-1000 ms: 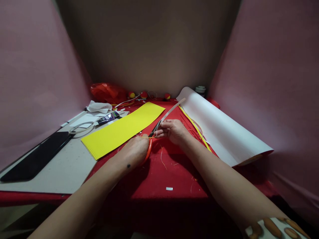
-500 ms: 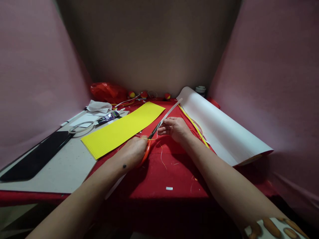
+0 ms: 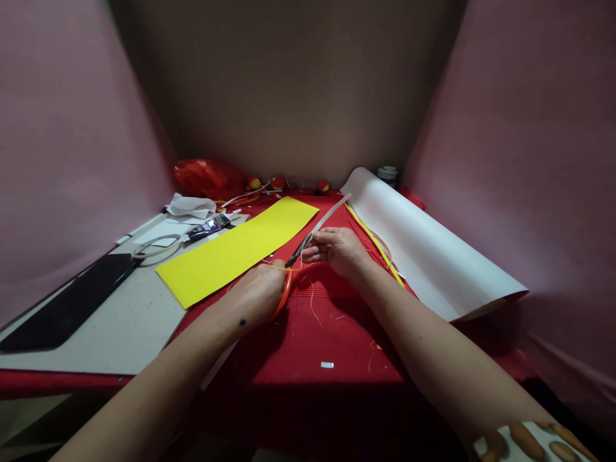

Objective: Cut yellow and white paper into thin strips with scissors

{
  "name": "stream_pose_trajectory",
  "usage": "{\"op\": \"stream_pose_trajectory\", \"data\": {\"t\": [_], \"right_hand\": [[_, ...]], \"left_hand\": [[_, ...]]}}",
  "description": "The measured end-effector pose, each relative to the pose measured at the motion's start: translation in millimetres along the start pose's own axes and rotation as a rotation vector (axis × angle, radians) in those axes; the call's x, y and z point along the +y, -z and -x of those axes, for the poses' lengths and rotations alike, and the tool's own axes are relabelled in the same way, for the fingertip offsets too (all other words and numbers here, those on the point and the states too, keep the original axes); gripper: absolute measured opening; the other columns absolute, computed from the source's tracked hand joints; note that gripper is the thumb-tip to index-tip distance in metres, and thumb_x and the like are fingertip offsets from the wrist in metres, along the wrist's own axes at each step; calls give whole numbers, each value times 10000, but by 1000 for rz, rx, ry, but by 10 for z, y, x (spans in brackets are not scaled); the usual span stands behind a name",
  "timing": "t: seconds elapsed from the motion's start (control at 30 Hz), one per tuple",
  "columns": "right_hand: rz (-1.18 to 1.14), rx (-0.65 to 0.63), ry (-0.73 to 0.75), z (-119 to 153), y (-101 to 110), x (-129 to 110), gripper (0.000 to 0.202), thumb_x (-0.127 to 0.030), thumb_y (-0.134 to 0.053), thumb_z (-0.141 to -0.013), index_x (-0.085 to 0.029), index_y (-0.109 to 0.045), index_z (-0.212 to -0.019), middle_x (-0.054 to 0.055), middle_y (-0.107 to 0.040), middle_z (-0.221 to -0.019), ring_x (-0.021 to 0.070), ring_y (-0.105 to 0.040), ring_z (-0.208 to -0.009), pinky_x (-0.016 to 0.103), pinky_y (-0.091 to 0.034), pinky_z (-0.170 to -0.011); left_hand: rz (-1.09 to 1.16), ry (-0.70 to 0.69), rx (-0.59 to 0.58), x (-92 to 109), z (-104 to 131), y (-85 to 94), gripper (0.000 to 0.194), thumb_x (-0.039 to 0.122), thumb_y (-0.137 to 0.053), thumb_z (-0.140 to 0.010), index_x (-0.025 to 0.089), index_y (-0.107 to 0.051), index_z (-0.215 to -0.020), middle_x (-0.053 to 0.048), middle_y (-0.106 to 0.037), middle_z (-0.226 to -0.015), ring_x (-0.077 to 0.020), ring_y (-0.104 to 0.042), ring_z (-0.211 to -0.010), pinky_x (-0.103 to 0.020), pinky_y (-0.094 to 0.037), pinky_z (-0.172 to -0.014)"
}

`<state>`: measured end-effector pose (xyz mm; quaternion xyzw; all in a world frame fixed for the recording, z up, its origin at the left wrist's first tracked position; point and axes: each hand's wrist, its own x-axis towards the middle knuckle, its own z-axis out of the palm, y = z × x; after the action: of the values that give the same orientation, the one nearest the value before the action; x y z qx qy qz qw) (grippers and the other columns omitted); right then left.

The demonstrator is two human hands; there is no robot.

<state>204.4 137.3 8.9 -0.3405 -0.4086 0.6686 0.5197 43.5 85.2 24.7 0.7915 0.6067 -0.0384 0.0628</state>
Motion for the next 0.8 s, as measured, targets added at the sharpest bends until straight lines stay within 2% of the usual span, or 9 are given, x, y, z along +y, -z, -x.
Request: {"op": "stream_pose_trajectory", "data": {"t": [0.23, 0.4, 0.53, 0.8], "right_hand": [[-25, 24, -10, 18, -48, -6, 183, -36, -439, -789, -124, -485, -635, 42, -590, -470, 167, -627, -462, 284, -542, -483], [-30, 50, 9, 24, -64, -3, 201, -43, -432, -799, -115, -484, -619, 38, -579, -465, 149, -598, -418, 291, -539, -475], [-24, 52, -5, 7, -44, 9, 199, -52, -441, -802, -112, -492, -619, 52, -589, -480, 153, -597, -419, 295, -537, -469], [-62, 45, -25, -7, -43, 15, 194, -33, -426, -805, -105, -490, -637, 57, -584, -471, 169, -612, -439, 287, -523, -457]], "left_hand": [[-60, 2, -23, 31, 19, 27, 233, 253, -339, -809, 145, -489, -953, -141, -629, -828, -245, -613, -743, -304, -413, -610], [-82, -17, -33, 52, 8, 28, 248, 234, -396, -779, 124, -471, -989, -162, -634, -839, -283, -614, -790, -315, -404, -618], [-87, -14, -36, 63, 9, 39, 252, 228, -348, -804, 111, -473, -989, -184, -629, -872, -283, -613, -796, -324, -406, -626], [-107, -59, -30, 28, 5, 18, 239, 219, -405, -769, 116, -467, -976, -158, -632, -822, -264, -618, -775, -301, -403, -607]]}}
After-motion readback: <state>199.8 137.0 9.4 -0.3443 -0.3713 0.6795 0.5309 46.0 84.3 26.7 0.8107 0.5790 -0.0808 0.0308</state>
